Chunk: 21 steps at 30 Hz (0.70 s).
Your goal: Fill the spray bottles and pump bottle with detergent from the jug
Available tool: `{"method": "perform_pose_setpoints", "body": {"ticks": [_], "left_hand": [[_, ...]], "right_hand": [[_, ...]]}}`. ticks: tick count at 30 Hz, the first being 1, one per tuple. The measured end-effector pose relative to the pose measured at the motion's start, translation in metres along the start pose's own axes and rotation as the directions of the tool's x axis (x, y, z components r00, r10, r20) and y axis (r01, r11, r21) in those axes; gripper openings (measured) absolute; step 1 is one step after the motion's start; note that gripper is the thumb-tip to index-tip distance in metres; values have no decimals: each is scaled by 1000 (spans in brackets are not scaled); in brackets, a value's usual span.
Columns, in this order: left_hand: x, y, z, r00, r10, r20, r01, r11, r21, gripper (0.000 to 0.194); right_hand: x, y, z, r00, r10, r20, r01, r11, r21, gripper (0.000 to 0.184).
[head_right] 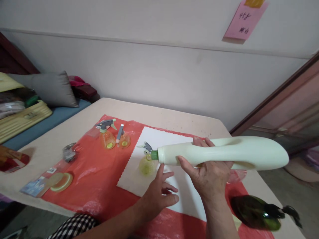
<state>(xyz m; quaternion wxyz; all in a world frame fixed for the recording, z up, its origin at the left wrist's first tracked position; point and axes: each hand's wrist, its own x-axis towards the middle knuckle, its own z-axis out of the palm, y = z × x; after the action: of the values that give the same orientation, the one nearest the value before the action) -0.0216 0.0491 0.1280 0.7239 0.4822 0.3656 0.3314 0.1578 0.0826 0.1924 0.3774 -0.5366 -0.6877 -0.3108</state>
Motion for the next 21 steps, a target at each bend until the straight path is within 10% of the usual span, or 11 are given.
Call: {"method": "perform_pose_setpoints", "body": {"ticks": [21], "left_hand": [[1,-5,-3,1000,20,4,-20,1000,22,119]], "right_hand": [[1,0,1,1000,2,-27,-1,1000,15,53]]}}
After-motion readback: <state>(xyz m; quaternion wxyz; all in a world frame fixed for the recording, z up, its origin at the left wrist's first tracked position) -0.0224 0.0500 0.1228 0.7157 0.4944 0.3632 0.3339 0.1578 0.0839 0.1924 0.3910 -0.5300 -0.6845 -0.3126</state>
